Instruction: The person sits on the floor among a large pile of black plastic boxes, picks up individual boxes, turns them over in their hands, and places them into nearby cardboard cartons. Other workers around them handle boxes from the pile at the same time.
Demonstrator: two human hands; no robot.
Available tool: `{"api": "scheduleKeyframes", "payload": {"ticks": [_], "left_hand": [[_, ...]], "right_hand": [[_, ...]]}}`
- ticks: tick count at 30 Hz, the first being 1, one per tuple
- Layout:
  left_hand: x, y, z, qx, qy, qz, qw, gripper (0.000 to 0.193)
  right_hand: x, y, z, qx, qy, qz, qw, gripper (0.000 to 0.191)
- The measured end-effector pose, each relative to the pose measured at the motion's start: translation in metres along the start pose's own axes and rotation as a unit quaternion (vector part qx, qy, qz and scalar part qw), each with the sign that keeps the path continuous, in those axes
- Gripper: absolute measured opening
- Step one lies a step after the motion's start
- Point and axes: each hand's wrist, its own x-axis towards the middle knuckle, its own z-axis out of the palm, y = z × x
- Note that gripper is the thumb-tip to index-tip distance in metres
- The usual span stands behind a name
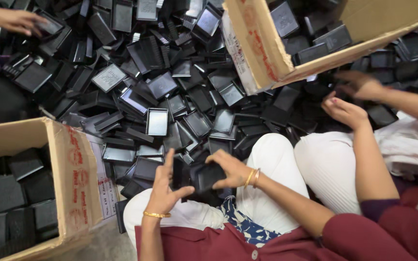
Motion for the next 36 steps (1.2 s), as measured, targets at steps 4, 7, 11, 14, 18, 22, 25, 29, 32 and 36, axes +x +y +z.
{"api": "scheduleKeyframes", "payload": {"ticks": [4, 7, 11, 14, 18, 22, 25, 29, 32, 36], "left_hand": [[0.001, 0.012, 0.030, -0.186, 0.053, 0.035, 0.981, 0.087], [-0.003, 0.014, 0.054, -0.341, 0.107, 0.050, 0.932, 0.066], [-0.012, 0.015, 0.059, -0.089, 0.153, 0.144, 0.974, 0.050], [-0.018, 0.021, 0.055, 0.075, 0.152, 0.173, 0.970, 0.052], [-0.019, 0.032, 0.050, 0.126, 0.096, 0.135, 0.978, 0.059], [-0.015, 0.035, 0.049, 0.119, 0.085, 0.227, 0.963, 0.064], [-0.015, 0.036, 0.055, 0.065, 0.154, 0.236, 0.957, 0.048], [-0.014, 0.034, 0.054, -0.028, 0.110, 0.153, 0.982, 0.046], [0.003, 0.024, 0.039, 0.019, 0.168, 0.195, 0.966, 0.062], [0.044, -0.005, 0.016, -0.024, 0.269, 0.037, 0.962, 0.048]], "right_hand": [[-0.004, -0.028, 0.005, 0.196, -0.005, -0.021, 0.980, 0.094], [-0.004, -0.034, 0.003, 0.447, 0.044, 0.016, 0.893, 0.098], [-0.004, -0.035, -0.008, 0.452, 0.060, -0.020, 0.890, 0.099], [-0.006, -0.038, -0.016, 0.448, 0.050, -0.003, 0.893, 0.100], [-0.007, -0.038, -0.017, 0.400, 0.081, -0.023, 0.913, 0.087], [-0.004, -0.030, -0.001, 0.516, 0.137, 0.118, 0.837, 0.059], [0.000, -0.030, 0.001, 0.651, 0.118, 0.135, 0.738, 0.047], [0.002, -0.053, -0.054, 0.153, 0.101, -0.071, 0.980, 0.044], [0.008, -0.070, -0.130, -0.131, 0.256, -0.034, 0.957, 0.042], [0.020, -0.057, -0.176, 0.516, 0.422, -0.063, 0.742, 0.052]]}}
